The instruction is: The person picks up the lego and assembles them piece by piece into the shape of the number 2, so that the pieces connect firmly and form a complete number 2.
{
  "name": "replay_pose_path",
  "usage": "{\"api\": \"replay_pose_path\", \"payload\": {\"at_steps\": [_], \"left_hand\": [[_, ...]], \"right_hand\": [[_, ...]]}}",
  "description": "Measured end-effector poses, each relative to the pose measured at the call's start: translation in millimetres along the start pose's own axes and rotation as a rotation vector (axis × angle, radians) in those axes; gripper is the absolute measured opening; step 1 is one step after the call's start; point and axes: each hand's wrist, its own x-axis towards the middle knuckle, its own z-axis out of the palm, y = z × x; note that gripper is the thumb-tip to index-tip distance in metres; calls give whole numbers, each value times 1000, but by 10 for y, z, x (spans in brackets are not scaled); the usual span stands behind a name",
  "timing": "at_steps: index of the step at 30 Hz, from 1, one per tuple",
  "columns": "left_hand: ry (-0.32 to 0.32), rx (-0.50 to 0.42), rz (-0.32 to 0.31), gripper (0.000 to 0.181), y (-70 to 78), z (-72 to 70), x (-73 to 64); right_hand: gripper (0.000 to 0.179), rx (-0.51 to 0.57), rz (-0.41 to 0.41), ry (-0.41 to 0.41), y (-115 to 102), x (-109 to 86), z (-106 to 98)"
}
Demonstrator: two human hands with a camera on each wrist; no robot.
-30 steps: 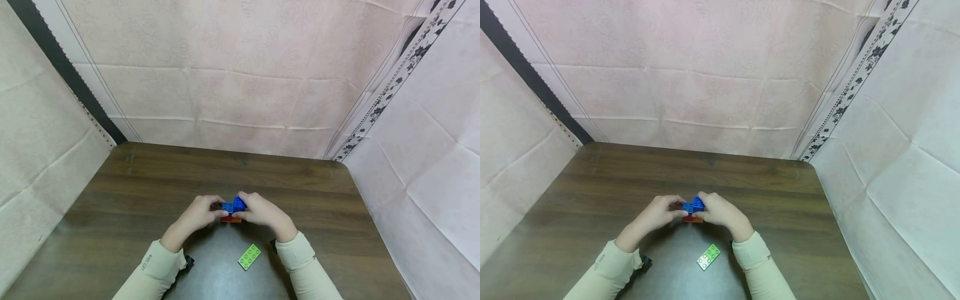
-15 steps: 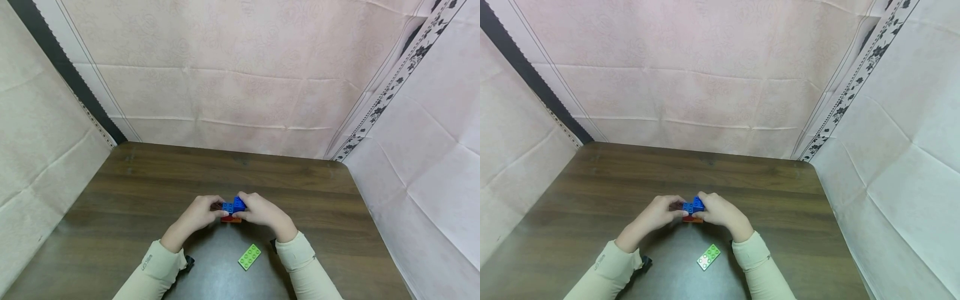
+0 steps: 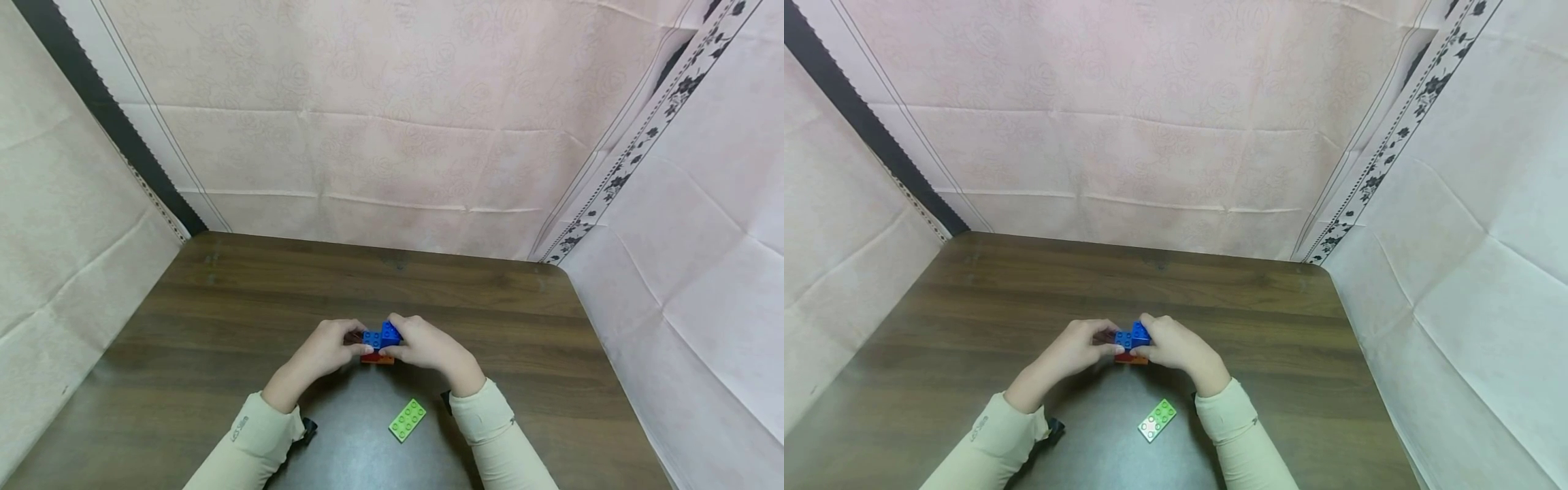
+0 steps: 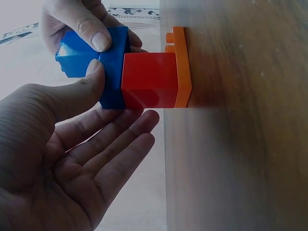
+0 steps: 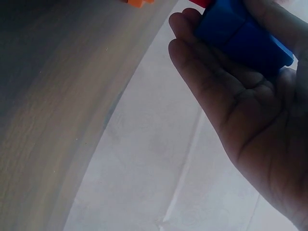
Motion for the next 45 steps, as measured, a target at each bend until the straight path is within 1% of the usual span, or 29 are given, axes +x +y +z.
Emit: {"api": "replay_pose_path", "payload": {"at_steps": [6,21,34,45], "left_hand": [[-2,3,-1,21,10,-3,-1],[-3,7,-2,22,15,-8,-13],[5,12,-5,22,18,-2,-14],[7,12,17,21,3,7,-4]], "right_hand": [[26,16,0,6,-4,-8,3],[27,14,18,1,19,-6,29],[27,20,3,3,4,-8,21],[27,8,9,-1,-16,-8,5]]}}
